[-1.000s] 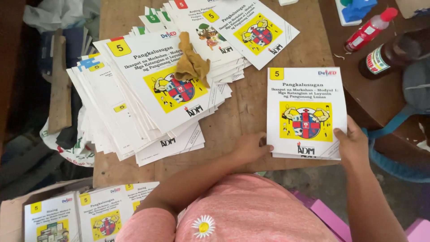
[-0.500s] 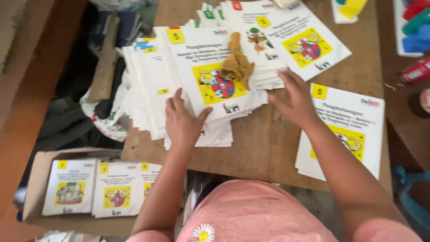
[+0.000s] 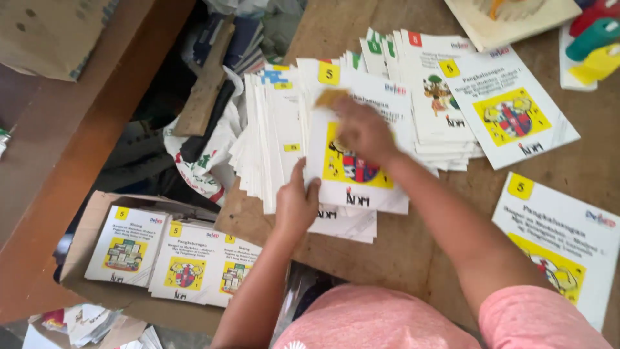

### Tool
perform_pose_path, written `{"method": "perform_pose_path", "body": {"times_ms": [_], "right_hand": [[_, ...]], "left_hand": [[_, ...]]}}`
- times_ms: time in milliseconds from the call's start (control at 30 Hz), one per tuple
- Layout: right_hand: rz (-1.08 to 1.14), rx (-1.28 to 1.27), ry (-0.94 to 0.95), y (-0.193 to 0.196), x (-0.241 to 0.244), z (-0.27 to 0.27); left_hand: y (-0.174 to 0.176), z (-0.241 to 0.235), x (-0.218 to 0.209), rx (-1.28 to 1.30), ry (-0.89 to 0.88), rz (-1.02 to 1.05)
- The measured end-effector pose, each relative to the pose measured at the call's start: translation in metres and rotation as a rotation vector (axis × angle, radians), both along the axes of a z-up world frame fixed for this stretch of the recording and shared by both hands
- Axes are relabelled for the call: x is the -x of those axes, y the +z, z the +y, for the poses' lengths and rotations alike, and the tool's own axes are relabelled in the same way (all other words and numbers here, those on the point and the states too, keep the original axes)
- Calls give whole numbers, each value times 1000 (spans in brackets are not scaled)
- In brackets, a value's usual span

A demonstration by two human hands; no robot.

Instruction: The person wipes the covers of several small booklets with a yellow cloth, then stacks them and places them into a cardboard box. The person repeats this process for different sets of booklets.

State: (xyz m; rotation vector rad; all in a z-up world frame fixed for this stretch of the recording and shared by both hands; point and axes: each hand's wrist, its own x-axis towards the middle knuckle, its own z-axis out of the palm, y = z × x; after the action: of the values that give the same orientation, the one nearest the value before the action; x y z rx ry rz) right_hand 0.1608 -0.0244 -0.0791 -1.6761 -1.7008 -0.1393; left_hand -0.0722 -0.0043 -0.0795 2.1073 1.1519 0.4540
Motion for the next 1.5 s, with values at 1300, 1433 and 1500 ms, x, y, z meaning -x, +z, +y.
{"method": "perform_pose_path", "body": {"times_ms": [1300, 1433, 1500], "right_hand": [[127, -102, -163, -42, 0, -15], [288, 256, -715, -69, -86, 5], [276, 155, -616, -35, -30, 10]], "left_hand": [[-13, -7, 18, 217, 55, -375], [-29, -4, 13, 334, 75, -491], [-29, -2, 10, 337, 98, -518]]}}
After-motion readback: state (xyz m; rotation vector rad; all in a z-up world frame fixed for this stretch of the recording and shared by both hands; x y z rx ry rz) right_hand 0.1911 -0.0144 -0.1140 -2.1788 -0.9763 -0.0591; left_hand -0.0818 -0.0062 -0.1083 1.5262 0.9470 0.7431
